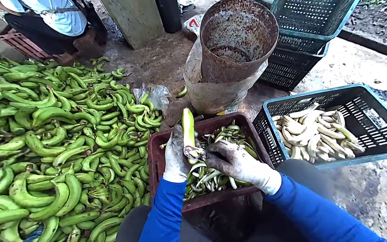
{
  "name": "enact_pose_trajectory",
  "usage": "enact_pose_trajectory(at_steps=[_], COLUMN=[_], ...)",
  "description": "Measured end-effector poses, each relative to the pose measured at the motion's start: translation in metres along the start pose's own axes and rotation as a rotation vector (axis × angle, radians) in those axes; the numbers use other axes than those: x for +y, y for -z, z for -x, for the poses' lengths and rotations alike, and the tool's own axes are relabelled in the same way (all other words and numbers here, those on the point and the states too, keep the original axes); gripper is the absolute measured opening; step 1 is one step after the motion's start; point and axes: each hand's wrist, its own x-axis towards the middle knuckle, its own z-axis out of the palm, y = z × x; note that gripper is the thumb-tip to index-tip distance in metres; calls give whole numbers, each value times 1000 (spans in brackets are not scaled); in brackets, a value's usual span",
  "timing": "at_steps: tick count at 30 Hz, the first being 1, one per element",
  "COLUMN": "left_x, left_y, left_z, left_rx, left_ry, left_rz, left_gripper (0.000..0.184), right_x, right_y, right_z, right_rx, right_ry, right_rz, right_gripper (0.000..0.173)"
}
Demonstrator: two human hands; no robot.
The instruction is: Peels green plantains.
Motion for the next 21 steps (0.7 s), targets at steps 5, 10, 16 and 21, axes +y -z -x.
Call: enact_pose_trajectory(at_steps=[5, 10, 16, 21], left_x=[-11, -15, -10, 0], left_y=[-7, -7, 1, 7], left_z=[10, 10, -8, -3], left_rx=[-104, -195, 92, -24], left_ry=[101, 264, -105, -55], left_rz=[-36, -24, -199, -60], left_gripper=[43, 45, 44, 40], right_x=[20, 21, 1, 2], right_y=[12, 58, 10, -5], right_z=[-21, -26, 2, -2], right_rx=[400, 595, 233, 141], right_ry=[95, -171, -107, -2], right_rz=[242, 114, -64, 41], right_gripper=[32, 42, 37, 39])
